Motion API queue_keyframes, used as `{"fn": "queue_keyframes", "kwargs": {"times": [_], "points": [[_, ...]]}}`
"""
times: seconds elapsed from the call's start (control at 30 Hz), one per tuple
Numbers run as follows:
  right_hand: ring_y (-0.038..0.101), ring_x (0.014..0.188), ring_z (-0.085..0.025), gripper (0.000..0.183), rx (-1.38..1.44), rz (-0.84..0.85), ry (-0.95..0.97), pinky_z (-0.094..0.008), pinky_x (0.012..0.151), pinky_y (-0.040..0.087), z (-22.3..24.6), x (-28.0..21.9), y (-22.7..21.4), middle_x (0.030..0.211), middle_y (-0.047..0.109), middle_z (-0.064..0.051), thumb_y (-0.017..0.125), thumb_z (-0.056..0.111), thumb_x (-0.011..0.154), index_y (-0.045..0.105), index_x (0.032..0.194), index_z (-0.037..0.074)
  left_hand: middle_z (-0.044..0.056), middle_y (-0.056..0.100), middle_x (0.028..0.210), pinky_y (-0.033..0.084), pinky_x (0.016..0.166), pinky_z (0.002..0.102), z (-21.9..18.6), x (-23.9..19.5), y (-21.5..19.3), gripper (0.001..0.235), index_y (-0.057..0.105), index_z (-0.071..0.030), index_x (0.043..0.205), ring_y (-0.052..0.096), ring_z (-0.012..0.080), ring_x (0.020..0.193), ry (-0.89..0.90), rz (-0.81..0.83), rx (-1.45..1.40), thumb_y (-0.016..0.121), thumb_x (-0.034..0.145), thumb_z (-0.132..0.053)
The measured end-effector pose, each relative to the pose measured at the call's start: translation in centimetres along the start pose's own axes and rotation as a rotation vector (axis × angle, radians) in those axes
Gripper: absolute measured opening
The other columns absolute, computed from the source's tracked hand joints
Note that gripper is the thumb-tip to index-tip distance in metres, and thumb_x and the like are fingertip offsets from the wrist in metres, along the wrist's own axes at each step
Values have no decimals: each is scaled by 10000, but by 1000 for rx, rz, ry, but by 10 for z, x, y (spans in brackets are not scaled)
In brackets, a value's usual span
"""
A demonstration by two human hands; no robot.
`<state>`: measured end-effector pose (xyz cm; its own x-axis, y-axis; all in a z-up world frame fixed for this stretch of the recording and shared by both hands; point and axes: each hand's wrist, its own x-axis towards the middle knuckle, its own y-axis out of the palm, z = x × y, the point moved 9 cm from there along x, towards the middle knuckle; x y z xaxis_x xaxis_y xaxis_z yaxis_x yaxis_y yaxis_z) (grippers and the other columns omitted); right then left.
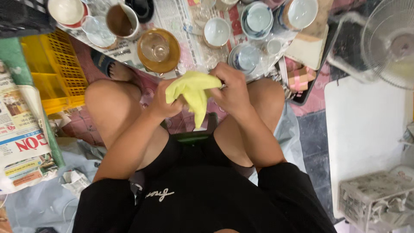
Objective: The person wipes various ceramic and glass items, including cups, bowls, and a glass, using a yellow cloth. They handle each item individually, wiping the exterior and interior surfaces before placing them back on the table.
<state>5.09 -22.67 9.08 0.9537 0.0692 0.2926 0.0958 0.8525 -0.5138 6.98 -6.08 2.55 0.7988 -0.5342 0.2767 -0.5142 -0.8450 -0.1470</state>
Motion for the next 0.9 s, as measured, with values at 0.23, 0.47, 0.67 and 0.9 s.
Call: {"fn": "queue_keyframes", "kwargs": {"times": [0.23,0.47,0.67,0.9], "points": [[699,996,-278,301,36,-73,64,-348,877,548,-27,-1,0,1079,671,-148,597,-110,982,612,1260,4,112,693,869,535,738,331,11,-4,-8,194,648,13,1110,682,215,767,-37,-34,-1,612,1007,-148],[598,1232,-187,392,488,17,35,-322,1063,510,-23,6,15,1319,541,-72,653,-140,1065,549,1416,-1,137,751,970,557,779,322,-1,7,-16,140,668,30,1148,723,191,844,-77,-170,43,626,1035,-43],[699,1011,-104,339,367,-6,131,-267,876,610,-36,2,20,1108,717,-37,793,-42,951,626,1245,-16,151,748,970,567,787,326,-8,4,-15,202,663,26,1160,732,217,848,-10,-215,115,701,965,-10],[623,811,-74,134,263,-146,73,-276,715,529,-61,10,17,889,711,-39,654,38,993,703,1094,-37,143,765,937,575,730,343,-31,5,-3,242,714,22,1070,775,239,842,106,-166,180,821,942,-154]]}}
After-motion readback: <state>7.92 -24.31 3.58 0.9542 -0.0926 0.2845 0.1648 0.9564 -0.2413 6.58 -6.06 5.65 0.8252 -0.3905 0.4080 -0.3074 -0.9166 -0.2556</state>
